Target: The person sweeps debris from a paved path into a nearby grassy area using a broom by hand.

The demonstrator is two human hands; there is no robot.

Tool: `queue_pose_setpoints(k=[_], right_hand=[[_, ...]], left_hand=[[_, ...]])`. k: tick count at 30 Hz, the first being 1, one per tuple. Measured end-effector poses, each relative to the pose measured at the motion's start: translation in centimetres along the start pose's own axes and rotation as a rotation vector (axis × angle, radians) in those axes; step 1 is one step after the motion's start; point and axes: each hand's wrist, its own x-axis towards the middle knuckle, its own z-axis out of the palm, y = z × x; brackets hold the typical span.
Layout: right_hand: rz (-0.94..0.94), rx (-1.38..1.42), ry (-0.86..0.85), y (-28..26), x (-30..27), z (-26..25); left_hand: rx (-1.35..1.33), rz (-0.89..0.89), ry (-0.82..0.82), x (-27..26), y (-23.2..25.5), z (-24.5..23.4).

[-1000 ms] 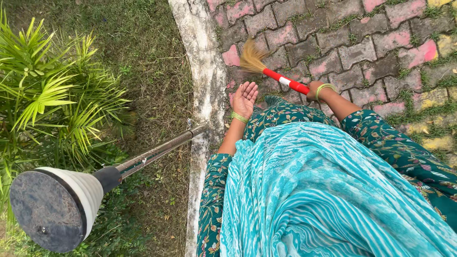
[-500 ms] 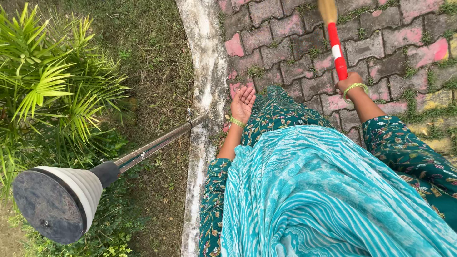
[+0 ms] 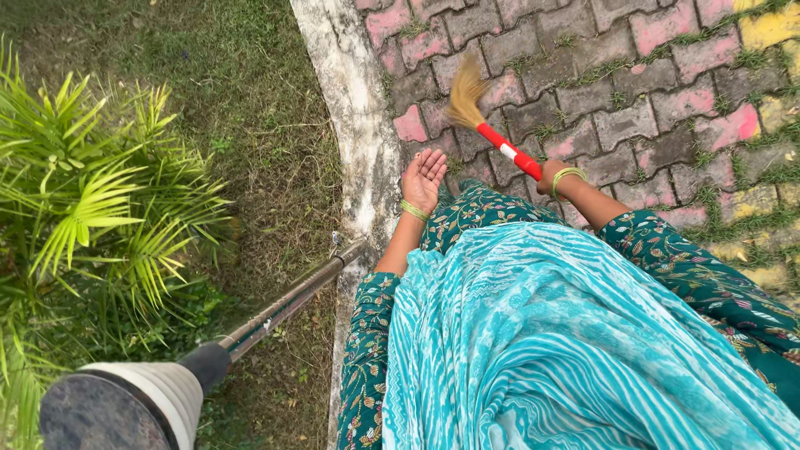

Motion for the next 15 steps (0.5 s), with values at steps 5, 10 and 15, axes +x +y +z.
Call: queue_pose_setpoints(k=[5,10,15], right_hand=[[-0.033,0.275,0.066,1.4,-1.2,-1.7],[0.227,0.727,0.131,3.3,-3.5,-3.8],[0.331,0.828,0.194,2.1,-1.8,-7.2]], left_hand=[[0.03,-0.045,-0.035,3.1,2.5,0.4],[0.038,-0.066,-0.002,4.6,4.7,-0.3],[0.051,-0.076,-0.031,5.7,7.0,-1.5]])
